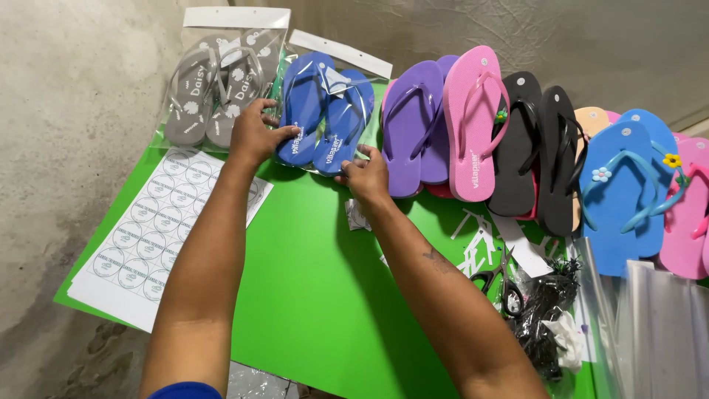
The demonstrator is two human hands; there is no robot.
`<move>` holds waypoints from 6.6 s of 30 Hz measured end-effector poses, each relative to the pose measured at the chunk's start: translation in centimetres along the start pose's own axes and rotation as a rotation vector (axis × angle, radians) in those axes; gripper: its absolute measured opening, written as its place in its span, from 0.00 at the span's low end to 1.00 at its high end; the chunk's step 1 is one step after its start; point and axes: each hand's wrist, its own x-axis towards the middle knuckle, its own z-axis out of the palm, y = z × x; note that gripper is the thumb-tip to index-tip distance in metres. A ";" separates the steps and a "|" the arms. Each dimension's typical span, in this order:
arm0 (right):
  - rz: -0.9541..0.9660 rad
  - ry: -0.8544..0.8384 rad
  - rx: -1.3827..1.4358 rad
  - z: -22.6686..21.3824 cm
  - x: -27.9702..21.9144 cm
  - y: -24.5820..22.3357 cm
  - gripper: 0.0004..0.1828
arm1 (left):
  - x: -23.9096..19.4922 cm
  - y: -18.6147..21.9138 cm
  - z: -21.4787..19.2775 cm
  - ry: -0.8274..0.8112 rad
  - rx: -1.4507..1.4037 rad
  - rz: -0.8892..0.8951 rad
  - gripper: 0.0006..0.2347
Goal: A person is packaging flip-flops into plastic bags and applying labels to various pairs on a work table.
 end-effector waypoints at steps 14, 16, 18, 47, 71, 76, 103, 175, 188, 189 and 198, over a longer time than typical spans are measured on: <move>-0.188 -0.044 -0.641 -1.0 -11.9 -4.2 0.54 | -10.6 1.3 7.1 0.290 0.539 0.602 0.33; -0.201 -0.102 -0.613 -2.1 -15.4 -5.5 0.51 | -11.1 1.4 6.8 0.111 0.527 0.495 0.35; -0.287 -0.160 -0.594 -3.7 -18.6 -6.8 0.45 | -11.3 1.5 6.4 0.052 0.552 0.452 0.33; -0.827 0.005 -0.792 -15.2 -25.2 -0.5 0.23 | -4.7 6.3 6.0 0.012 0.443 0.073 0.42; -0.801 0.001 -0.835 -15.4 -24.8 -0.1 0.22 | -12.1 6.3 9.8 0.038 0.587 0.258 0.31; -0.815 0.040 -0.835 -15.7 -24.6 -0.1 0.21 | -13.4 5.6 10.0 0.258 0.404 0.344 0.30; -0.863 0.460 -0.729 -22.5 -34.1 -0.5 0.12 | -29.6 11.5 15.7 -0.248 0.363 0.487 0.37; -1.047 0.420 -1.078 -26.4 -36.9 5.9 0.07 | -31.0 10.7 14.3 -0.161 0.127 0.614 0.29; -0.923 0.515 -1.025 -25.2 -37.1 4.9 0.12 | -31.0 10.9 13.7 -0.152 0.003 0.524 0.27; -0.906 0.524 -1.032 -25.3 -37.2 4.9 0.13 | -31.0 10.9 13.8 -0.156 0.004 0.523 0.27; -0.833 0.600 -0.983 -24.2 -37.4 4.1 0.10 | -30.7 11.5 13.7 -0.038 -0.119 0.486 0.24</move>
